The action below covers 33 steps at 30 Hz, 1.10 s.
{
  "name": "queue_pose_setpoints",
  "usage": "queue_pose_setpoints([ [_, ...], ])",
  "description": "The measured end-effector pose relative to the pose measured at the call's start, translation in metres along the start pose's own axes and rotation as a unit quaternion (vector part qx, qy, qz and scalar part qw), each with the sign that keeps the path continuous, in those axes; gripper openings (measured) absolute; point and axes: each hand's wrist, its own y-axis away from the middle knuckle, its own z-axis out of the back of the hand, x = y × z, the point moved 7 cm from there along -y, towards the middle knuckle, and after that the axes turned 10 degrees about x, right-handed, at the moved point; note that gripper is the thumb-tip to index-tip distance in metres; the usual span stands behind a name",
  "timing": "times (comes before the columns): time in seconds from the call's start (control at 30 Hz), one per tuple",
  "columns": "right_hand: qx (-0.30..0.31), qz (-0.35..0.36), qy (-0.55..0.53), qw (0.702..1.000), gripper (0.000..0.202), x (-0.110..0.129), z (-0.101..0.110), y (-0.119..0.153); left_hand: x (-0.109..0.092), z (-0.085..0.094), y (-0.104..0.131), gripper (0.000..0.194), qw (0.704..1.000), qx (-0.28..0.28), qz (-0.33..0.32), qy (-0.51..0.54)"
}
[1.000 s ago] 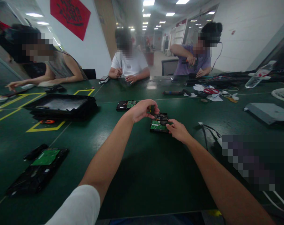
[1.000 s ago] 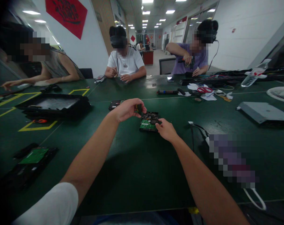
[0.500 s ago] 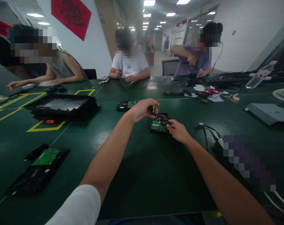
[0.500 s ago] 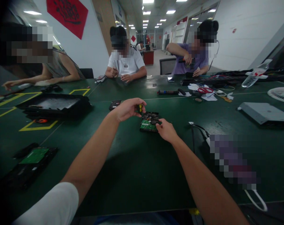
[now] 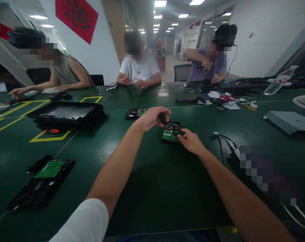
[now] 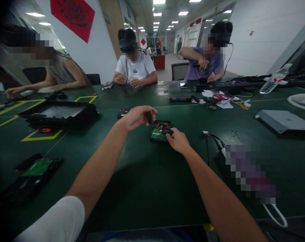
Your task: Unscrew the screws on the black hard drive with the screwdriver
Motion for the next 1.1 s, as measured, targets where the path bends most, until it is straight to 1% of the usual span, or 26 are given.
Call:
queue_pose_setpoints([
  [0.2,0.012,-0.011,-0.004,1.0,0.046,0.002,0.0,0.001,0.002,-0.001,-0.001,0.016,0.999,-0.015,0.006,0.044],
  [0.27,0.016,-0.011,-0.006,1.0,0.046,0.003,0.0,0.002,0.003,0.002,-0.002,0.016,0.999,-0.022,0.008,0.038],
  [0.4,0.018,-0.005,-0.008,1.0,0.047,0.003,0.001,0.001,0.002,0.011,-0.001,0.018,0.998,-0.061,0.001,0.004],
  [0.43,0.017,-0.005,-0.007,1.0,0.047,0.003,0.001,0.001,0.002,0.011,0.0,0.019,0.998,-0.062,0.002,-0.001],
  [0.5,0.015,-0.006,-0.005,1.0,0.046,0.002,0.001,0.001,0.002,0.008,0.0,0.023,0.999,-0.045,0.006,0.0],
  [0.57,0.014,-0.008,-0.003,1.0,0.046,0.002,0.001,0.001,0.004,0.002,-0.001,0.025,0.999,-0.023,0.012,0.023],
  [0.67,0.015,-0.006,-0.002,1.0,0.047,0.002,0.001,0.001,0.006,-0.004,-0.002,0.02,0.998,-0.013,0.014,0.064],
  [0.77,0.013,0.001,0.002,1.0,0.047,0.002,0.001,0.001,0.006,-0.006,-0.002,0.015,0.997,-0.01,0.015,0.077],
  [0.87,0.007,0.004,0.005,1.0,0.045,0.001,0.0,0.0,0.004,-0.004,0.0,0.016,0.998,-0.003,0.015,0.059],
  [1.0,0.004,0.004,0.007,1.0,0.045,0.0,-0.001,-0.001,0.0,0.002,0.002,0.022,1.0,-0.011,0.013,0.004],
  [1.1,0.005,0.007,0.004,1.0,0.046,0.001,0.0,-0.001,0.003,-0.002,0.0,0.026,0.999,0.023,0.021,0.013],
])
